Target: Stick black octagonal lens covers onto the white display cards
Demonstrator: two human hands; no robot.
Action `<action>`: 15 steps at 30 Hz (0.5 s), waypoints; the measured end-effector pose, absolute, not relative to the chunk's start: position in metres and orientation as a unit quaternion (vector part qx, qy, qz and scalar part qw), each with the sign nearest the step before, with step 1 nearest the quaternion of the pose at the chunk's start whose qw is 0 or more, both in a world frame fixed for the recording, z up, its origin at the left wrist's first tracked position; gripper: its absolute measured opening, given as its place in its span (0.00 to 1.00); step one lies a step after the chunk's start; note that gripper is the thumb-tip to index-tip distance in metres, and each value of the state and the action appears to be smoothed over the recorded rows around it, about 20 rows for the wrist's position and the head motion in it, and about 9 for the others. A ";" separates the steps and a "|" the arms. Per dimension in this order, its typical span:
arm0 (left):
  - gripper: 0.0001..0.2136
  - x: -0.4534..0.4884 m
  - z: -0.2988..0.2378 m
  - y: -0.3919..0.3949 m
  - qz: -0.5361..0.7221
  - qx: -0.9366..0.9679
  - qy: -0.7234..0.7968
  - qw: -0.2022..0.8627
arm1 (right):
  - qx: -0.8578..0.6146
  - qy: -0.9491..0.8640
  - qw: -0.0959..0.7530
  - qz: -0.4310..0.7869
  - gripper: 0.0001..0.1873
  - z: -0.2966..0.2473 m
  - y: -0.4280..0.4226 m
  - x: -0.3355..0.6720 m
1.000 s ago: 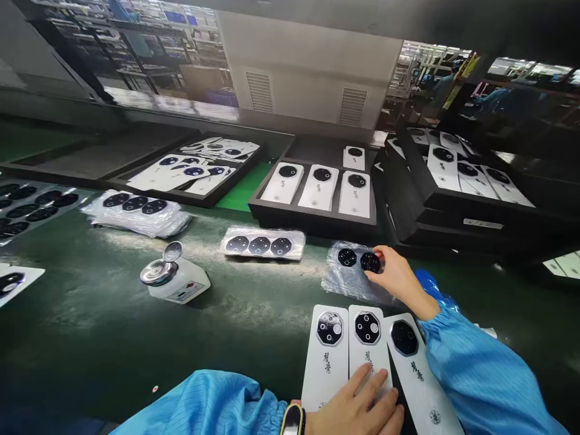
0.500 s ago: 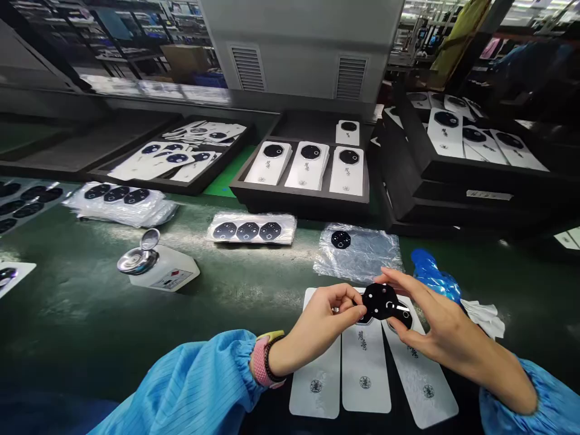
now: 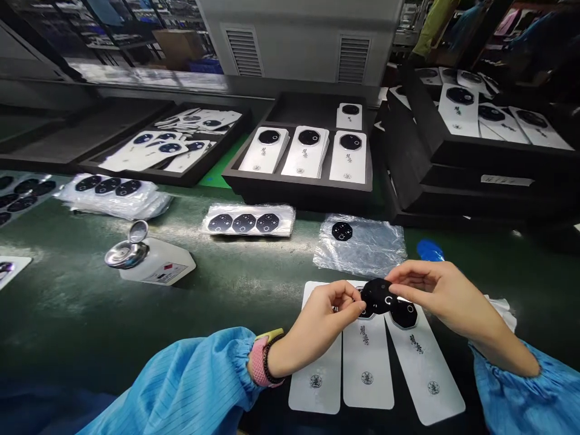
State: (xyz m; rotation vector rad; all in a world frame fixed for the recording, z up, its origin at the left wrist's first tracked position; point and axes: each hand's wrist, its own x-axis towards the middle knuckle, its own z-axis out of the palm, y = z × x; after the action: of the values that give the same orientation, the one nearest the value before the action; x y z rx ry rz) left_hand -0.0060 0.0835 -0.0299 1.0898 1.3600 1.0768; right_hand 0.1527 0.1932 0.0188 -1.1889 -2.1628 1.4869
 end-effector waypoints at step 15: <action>0.15 0.012 -0.074 0.046 0.141 0.870 0.451 -0.140 | -0.548 -0.619 0.235 0.511 0.23 -0.026 0.219 0.164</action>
State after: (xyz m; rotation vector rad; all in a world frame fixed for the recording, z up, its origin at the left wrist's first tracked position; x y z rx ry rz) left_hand 0.0125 0.0456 -0.0738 3.0080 1.5582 0.4881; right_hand 0.1641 0.2194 -0.0255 -1.5041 -1.6986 1.4013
